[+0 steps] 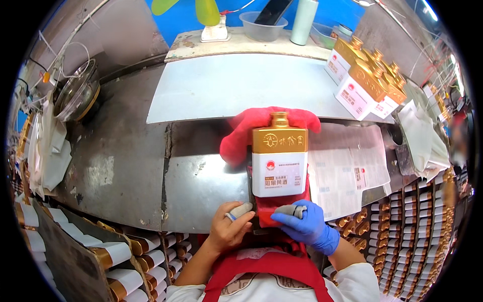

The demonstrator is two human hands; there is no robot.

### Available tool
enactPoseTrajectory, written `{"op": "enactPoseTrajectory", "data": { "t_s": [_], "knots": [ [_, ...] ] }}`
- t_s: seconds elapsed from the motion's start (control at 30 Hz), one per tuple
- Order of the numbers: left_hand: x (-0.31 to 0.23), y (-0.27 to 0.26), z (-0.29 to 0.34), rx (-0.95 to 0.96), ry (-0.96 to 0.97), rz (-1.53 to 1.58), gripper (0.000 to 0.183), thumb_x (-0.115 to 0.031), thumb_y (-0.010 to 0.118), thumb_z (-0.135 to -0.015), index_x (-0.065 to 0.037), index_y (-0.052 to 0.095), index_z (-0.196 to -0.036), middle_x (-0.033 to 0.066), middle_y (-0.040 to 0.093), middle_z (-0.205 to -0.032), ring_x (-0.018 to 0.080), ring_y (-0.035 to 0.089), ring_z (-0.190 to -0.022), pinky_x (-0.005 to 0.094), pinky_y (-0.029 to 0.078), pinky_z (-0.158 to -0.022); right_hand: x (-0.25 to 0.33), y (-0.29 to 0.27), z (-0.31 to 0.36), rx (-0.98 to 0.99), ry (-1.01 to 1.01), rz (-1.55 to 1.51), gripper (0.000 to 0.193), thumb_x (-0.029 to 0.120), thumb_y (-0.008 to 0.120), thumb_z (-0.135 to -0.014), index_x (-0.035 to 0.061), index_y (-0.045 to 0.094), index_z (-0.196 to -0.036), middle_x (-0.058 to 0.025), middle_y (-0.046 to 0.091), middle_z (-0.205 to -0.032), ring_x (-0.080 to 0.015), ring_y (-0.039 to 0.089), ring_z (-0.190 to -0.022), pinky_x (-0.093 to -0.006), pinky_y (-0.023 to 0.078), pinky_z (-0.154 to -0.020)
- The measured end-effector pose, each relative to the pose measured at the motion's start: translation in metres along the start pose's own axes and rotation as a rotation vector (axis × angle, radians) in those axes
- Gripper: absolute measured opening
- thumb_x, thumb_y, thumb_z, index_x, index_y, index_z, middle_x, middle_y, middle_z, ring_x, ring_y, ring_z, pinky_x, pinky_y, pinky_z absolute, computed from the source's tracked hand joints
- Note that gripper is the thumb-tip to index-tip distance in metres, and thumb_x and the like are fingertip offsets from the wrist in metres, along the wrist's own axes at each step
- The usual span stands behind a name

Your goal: The person applies labels to gold and white bottles using a red cloth to hold the bottle steady. They peel labels from a sheet, align them on the bottle, and smooth them down with a tool. The person handles multiple bottles sequentially, placing finished ones on a nearby surface.

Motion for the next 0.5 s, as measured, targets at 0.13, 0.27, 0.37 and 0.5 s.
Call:
{"op": "enactPoseTrajectory", "data": {
  "t_s": [0.13, 0.27, 0.37, 0.5],
  "knots": [
    [0.006, -0.002, -0.002, -0.001, -0.035, -0.008, 0.022, -0.012, 0.067, -0.079, -0.003, 0.068, -0.099, 0.0147, 0.066, -0.097, 0.0324, 0.057, -0.097, 0.0398, 0.049, -0.082, -0.036, -0.024, -0.069, -0.101, 0.088, 0.202, 0.042, 0.015, 0.074, -0.072, 0.0198, 0.063, -0.113, -0.0043, 0.053, -0.072, -0.0221, 0.052, -0.063, -0.034, 0.045, -0.054],
    [0.01, -0.004, -0.01, -0.017, -0.039, -0.015, 0.025, -0.012, 0.069, -0.077, -0.003, 0.067, -0.1, 0.015, 0.066, -0.097, 0.033, 0.058, -0.097, 0.0393, 0.049, -0.082, -0.056, -0.064, -0.116, -0.354, -0.007, 0.257, 0.029, 0.012, 0.074, -0.073, 0.0116, 0.066, -0.102, -0.0072, 0.059, -0.078, -0.0225, 0.053, -0.067, -0.0289, 0.046, -0.061],
    [0.021, -0.007, -0.007, -0.064, -0.104, 0.01, 0.037, -0.013, 0.072, -0.074, -0.002, 0.063, -0.109, 0.0183, 0.063, -0.105, 0.0359, 0.057, -0.098, 0.0411, 0.048, -0.085, -0.095, -0.08, -0.103, -0.49, 0.357, -0.191, 0.012, 0.004, 0.062, -0.081, 0.0024, 0.062, -0.093, -0.005, 0.061, -0.085, -0.0125, 0.057, -0.08, -0.0248, 0.046, -0.075],
    [0.03, 0.006, -0.024, -0.036, -0.221, 0.099, 0.083, -0.026, 0.083, -0.066, 0.001, 0.04, -0.133, 0.0283, 0.045, -0.131, 0.0436, 0.048, -0.115, 0.0464, 0.038, -0.098, -0.145, -0.066, -0.113, -0.221, 0.578, -0.37, 0.015, 0.012, 0.053, -0.089, 0.0009, 0.062, -0.091, -0.0021, 0.06, -0.084, -0.0098, 0.055, -0.081, -0.0255, 0.046, -0.075]
  ]
}}
Point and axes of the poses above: each hand's wrist, its own z-axis away from the middle knuckle, its own y-axis out of the palm, x = y × z, the point moved 10 cm from there along -z, towards the middle knuckle
